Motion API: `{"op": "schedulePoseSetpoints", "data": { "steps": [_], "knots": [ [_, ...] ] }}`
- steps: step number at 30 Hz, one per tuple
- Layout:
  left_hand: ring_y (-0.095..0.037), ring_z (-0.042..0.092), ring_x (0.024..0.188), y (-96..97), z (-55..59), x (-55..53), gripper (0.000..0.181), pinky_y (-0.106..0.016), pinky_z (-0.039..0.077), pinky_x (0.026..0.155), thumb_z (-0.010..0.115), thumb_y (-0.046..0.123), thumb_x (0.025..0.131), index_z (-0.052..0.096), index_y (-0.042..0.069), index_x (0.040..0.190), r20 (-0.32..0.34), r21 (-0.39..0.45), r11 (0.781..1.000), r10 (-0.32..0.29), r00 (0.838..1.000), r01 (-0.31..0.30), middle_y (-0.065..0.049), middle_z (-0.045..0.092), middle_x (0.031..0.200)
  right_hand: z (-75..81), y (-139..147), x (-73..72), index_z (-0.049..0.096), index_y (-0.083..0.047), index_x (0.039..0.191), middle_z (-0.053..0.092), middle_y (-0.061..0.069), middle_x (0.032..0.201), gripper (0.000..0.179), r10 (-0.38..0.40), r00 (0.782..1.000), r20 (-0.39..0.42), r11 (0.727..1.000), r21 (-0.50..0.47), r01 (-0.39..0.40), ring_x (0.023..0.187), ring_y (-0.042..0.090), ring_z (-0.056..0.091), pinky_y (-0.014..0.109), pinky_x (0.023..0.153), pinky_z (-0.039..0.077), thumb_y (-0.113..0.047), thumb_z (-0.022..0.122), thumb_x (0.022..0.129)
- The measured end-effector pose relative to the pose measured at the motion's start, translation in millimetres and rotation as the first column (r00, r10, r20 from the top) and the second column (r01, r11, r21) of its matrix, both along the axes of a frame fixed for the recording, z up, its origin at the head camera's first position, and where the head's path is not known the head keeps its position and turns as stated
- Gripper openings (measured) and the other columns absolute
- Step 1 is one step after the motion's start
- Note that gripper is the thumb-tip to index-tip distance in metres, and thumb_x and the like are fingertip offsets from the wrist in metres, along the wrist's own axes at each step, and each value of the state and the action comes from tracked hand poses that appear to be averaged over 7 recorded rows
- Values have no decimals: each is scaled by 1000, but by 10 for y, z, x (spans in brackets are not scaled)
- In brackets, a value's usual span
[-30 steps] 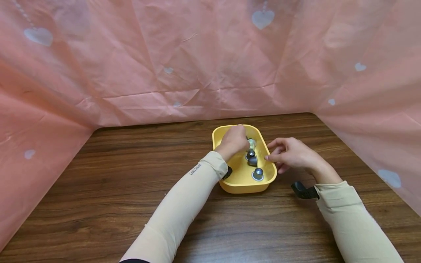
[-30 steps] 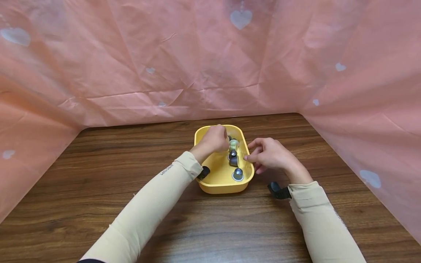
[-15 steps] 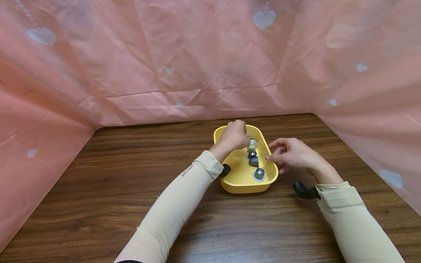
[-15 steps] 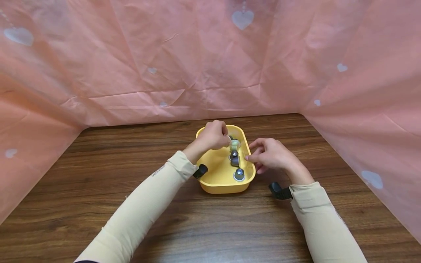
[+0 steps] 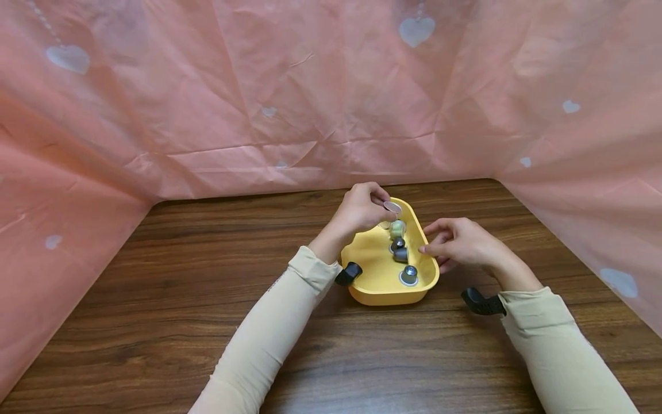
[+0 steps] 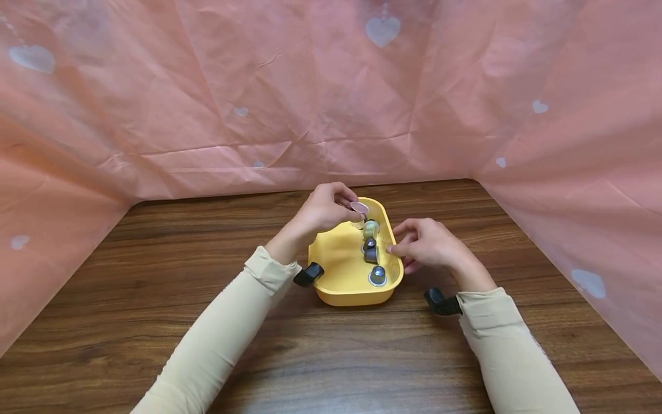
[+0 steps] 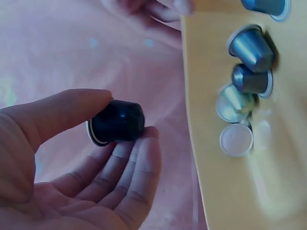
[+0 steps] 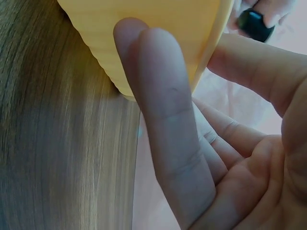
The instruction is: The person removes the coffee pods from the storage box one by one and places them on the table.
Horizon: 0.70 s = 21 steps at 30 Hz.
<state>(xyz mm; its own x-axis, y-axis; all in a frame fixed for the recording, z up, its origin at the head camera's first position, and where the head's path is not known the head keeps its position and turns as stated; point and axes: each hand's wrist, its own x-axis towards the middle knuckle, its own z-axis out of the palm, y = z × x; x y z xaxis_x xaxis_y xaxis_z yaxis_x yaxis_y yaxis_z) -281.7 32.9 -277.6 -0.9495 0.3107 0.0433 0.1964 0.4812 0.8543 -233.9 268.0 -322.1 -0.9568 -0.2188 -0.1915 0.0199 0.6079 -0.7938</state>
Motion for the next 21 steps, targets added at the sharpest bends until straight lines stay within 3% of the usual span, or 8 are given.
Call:
{"op": "schedulePoseSetpoints", "data": {
  "steps": [5, 8, 16, 21],
  "knots": [
    [-14, 69, 93, -170, -67, 59, 31, -21, 54, 77, 87, 7, 88, 73, 4, 116, 18, 183, 983, -15, 1000, 12, -9, 77, 108, -20, -14, -10, 54, 10, 143, 77, 9, 95, 59, 9, 1000, -6, 1000, 2, -9, 78, 17, 74, 39, 71, 67, -20, 78, 99],
    [-13, 69, 90, -261, -105, 104, 33, -21, 56, 77, 87, 4, 87, 73, 1, 117, 40, 247, 969, -5, 999, -5, -10, 77, 107, -26, -1, -18, 54, 10, 144, 77, 8, 95, 59, 16, 1000, -10, 1000, 2, -16, 78, 17, 75, 39, 71, 67, -20, 78, 99],
    [-16, 73, 93, -385, -47, 177, 34, -23, 60, 83, 83, -1, 88, 70, -2, 120, 13, 319, 948, -6, 1000, 2, -14, 76, 110, -5, 79, -50, 51, 11, 147, 78, 8, 97, 62, 17, 1000, -18, 1000, 15, -17, 79, 17, 75, 38, 70, 67, -21, 77, 101],
    [-16, 72, 92, -440, -35, 170, 35, -22, 58, 81, 83, -2, 88, 70, -2, 121, 19, 315, 949, -1, 1000, -5, -14, 75, 110, 10, 83, -88, 51, 10, 147, 77, 8, 97, 61, 20, 999, -29, 999, 34, -19, 78, 17, 75, 38, 70, 67, -22, 76, 101]
  ]
}}
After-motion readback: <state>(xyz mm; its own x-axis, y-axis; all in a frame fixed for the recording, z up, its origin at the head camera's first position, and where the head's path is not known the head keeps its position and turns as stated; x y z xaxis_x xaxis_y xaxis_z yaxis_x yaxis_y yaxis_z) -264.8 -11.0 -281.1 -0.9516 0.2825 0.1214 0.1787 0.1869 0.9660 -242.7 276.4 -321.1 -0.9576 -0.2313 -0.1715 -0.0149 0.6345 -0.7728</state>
